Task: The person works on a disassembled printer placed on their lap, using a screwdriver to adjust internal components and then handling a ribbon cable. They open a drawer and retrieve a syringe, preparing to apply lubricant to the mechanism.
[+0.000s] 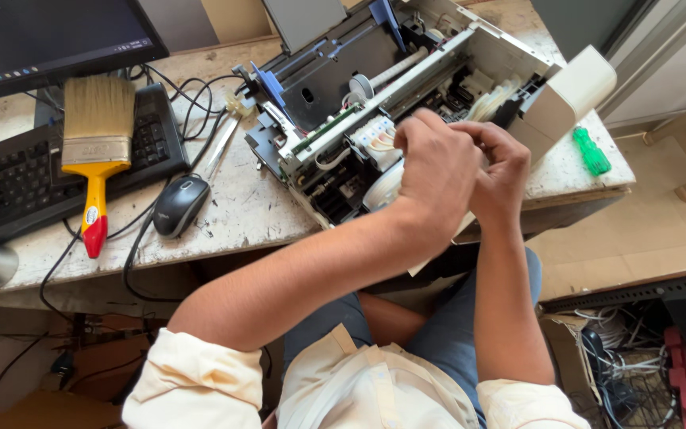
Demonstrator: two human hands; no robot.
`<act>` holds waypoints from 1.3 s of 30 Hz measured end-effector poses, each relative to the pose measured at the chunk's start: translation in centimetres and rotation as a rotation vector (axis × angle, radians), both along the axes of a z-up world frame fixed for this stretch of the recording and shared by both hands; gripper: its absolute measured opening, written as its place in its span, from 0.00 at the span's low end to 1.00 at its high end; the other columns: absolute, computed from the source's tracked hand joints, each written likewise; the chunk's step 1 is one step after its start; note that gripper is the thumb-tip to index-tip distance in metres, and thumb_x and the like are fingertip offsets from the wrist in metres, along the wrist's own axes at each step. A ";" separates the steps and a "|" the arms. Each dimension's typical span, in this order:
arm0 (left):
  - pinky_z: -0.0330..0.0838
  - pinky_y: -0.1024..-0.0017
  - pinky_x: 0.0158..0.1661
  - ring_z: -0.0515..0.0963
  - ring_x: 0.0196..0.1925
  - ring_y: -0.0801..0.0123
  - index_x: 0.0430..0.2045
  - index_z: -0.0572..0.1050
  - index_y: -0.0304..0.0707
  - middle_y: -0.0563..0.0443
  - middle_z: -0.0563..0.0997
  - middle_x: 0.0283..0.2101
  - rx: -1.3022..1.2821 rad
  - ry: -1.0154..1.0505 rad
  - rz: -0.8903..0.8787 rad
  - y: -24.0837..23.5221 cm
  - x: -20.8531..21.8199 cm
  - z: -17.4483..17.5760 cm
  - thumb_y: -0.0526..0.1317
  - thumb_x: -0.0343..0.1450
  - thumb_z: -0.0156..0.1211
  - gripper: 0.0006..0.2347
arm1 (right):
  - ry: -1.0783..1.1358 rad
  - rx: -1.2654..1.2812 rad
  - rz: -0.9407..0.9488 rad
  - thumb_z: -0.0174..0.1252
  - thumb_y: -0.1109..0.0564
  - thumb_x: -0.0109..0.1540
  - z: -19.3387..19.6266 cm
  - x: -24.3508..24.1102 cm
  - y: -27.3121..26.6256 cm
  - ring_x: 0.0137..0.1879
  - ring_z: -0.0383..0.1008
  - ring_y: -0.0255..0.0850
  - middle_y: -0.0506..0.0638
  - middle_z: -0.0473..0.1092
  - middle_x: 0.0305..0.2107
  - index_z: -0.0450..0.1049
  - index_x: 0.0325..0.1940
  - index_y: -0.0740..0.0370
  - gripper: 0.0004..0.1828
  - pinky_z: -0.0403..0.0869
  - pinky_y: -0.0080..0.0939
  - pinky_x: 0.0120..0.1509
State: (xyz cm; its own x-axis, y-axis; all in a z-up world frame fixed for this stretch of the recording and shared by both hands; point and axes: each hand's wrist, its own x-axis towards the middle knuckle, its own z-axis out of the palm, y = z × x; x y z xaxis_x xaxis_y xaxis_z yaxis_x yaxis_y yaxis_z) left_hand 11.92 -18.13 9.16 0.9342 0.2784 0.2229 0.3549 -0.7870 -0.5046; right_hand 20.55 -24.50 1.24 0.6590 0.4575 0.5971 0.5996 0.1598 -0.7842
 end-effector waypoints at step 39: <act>0.72 0.64 0.51 0.77 0.50 0.58 0.38 0.80 0.37 0.49 0.80 0.42 -0.694 -0.899 -0.550 12.7 -9.5 -2.4 0.51 0.74 0.64 0.15 | -0.607 -0.092 0.442 0.69 0.64 0.55 3.4 4.6 0.7 0.44 0.75 0.41 0.46 0.77 0.40 0.83 0.44 0.53 0.14 0.74 0.43 0.48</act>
State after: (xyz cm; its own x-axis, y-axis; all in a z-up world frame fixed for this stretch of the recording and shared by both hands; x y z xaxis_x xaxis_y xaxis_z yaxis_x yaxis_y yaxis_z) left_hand 2.41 -5.42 6.77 0.5585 0.2149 0.8012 -0.1005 -0.9412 0.3225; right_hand 25.15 -23.82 4.67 -0.0297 0.6680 0.7435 0.8257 0.4356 -0.3584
